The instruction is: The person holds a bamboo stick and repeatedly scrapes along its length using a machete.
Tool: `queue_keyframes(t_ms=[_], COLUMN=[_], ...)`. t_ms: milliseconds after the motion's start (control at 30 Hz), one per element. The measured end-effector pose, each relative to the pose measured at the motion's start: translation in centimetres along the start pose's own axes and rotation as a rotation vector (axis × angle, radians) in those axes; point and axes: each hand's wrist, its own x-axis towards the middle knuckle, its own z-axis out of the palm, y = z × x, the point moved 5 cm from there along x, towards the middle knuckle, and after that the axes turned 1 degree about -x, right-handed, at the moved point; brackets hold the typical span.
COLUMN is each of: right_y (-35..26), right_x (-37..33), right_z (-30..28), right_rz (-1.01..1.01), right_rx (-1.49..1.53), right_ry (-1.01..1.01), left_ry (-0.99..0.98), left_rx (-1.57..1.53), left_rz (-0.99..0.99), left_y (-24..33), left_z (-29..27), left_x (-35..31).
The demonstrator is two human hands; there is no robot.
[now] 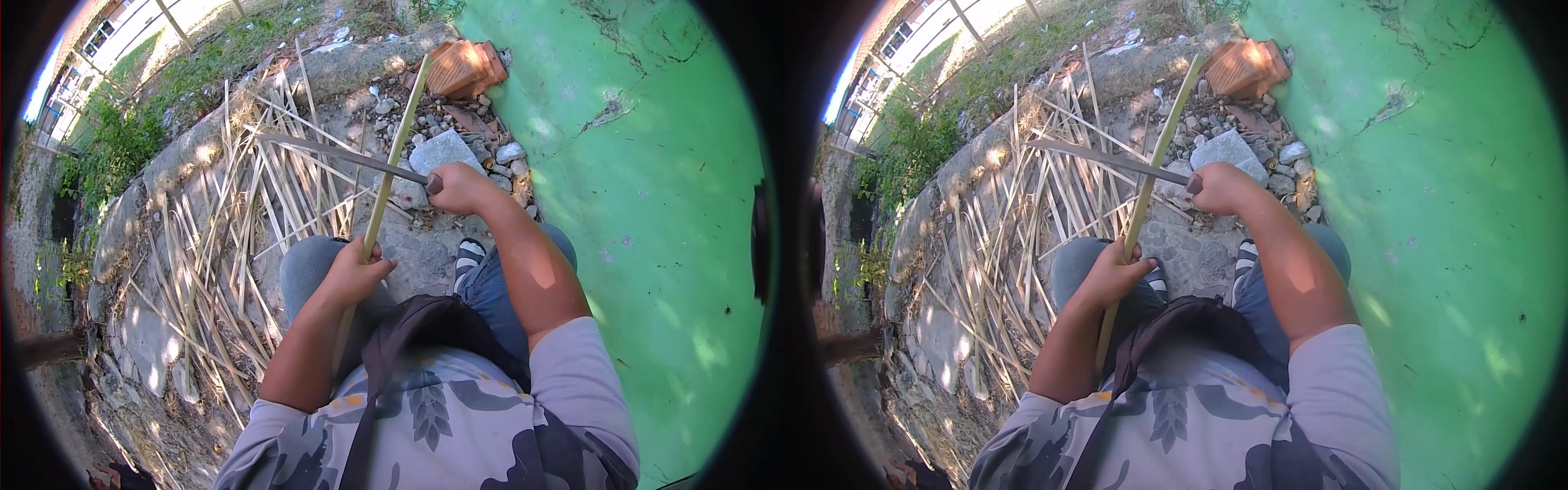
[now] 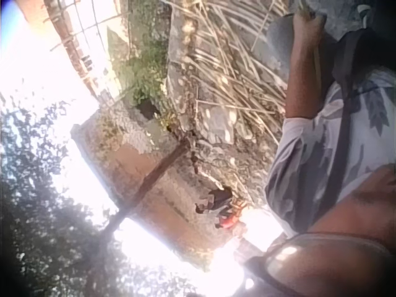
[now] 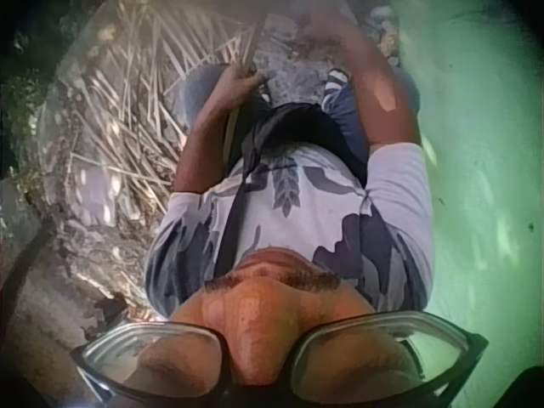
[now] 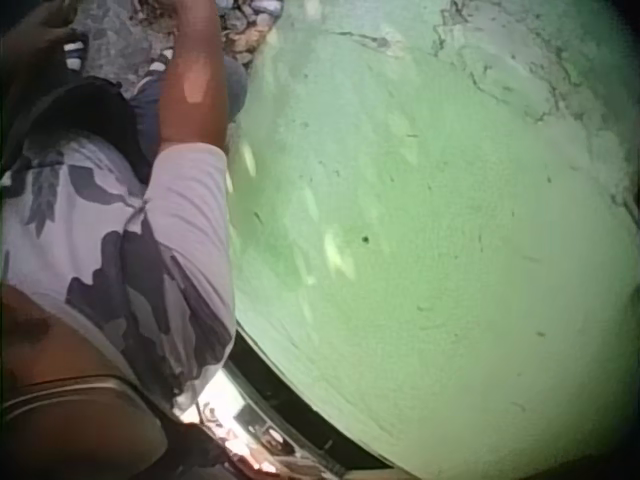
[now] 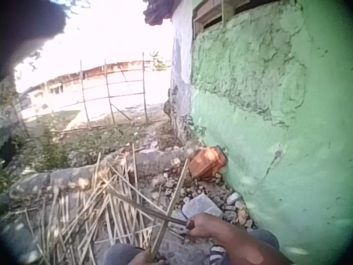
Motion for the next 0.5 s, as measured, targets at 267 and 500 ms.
queue_keyframes(t_ms=[267,500], right_y=[-4.8,0.4], right_x=[-2.1,0.2], right_z=[1.6,0.2], right_rz=[-0.189,-0.023], right_rx=[-0.075,0.079], right_ry=[0.045,0.082], left_ry=[0.01,-0.016], left_rx=[0.023,-0.014], left_rz=[-0.042,-0.018], left_y=[-0.2,0.2], left_z=[-0.1,-0.2], left_x=[-0.2,-0.2])
